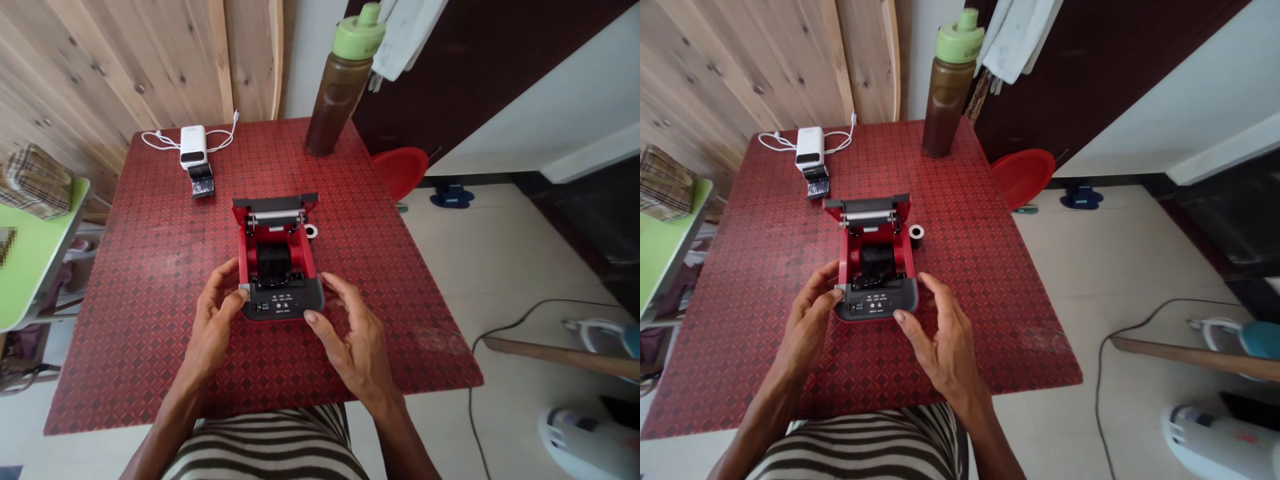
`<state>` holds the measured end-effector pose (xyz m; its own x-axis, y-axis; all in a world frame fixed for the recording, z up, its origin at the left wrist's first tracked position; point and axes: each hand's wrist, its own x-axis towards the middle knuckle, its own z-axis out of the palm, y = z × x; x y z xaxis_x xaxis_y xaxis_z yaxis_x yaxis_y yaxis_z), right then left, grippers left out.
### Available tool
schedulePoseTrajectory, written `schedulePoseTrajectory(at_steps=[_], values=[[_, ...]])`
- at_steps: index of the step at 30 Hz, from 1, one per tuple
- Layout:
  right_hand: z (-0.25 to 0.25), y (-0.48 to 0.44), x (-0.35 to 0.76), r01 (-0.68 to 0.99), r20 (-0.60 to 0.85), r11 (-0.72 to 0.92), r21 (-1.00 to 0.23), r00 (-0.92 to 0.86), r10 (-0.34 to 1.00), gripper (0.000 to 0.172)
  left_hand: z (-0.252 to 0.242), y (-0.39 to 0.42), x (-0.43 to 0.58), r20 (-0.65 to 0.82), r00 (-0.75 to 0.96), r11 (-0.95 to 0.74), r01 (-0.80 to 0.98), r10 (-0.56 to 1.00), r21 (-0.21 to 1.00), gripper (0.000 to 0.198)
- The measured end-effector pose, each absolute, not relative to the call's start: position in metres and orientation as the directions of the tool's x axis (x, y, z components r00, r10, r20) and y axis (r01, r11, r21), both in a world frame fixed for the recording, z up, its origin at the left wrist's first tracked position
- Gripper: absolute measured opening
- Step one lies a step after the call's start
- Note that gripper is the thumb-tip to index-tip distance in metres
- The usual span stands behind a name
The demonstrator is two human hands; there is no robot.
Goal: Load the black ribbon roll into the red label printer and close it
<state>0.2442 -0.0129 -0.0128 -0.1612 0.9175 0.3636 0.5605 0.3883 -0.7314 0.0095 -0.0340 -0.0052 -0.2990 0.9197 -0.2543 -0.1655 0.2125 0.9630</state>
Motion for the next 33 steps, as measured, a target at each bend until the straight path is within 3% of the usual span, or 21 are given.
schedulePoseTrajectory(at_steps=[5,7,12,16,20,28,33], values=[[0.019,0.023,0.242,0.545,0.509,0.575,-0.610,-0.286,0.812,0.026,-0.011,-0.037,0.006,-0.211,-0.256,0.178,-0.147,0.943,0.973,0.051],[0.031,0.043,0.230,0.529,0.524,0.670,-0.521,-0.421,0.740,0.025,-0.014,-0.038,0.005,-0.178,-0.255,0.155,-0.105,0.950,0.982,0.052],[0.041,0.085,0.185,0.597,0.160,0.708,-0.378,-0.711,0.685,0.029,-0.030,-0.043,0.004,0.107,-0.199,-0.074,0.167,0.974,0.983,0.070],[0.034,0.099,0.162,0.604,0.098,0.715,-0.352,-0.736,0.670,0.027,-0.044,-0.045,0.003,0.197,-0.094,-0.158,0.323,0.976,0.933,0.092],[0.028,0.103,0.159,0.600,0.105,0.723,-0.343,-0.740,0.664,0.031,-0.047,-0.043,0.001,0.207,-0.093,-0.160,0.363,0.974,0.918,0.095],[0.044,0.098,0.163,0.632,0.090,0.721,-0.284,-0.731,0.676,0.024,-0.045,-0.043,0.001,0.205,-0.093,-0.156,0.374,0.974,0.914,0.093],[0.068,0.068,0.189,0.625,0.284,0.704,-0.338,-0.645,0.709,0.017,-0.044,-0.043,0.000,0.211,-0.103,-0.155,0.392,0.972,0.907,0.094]])
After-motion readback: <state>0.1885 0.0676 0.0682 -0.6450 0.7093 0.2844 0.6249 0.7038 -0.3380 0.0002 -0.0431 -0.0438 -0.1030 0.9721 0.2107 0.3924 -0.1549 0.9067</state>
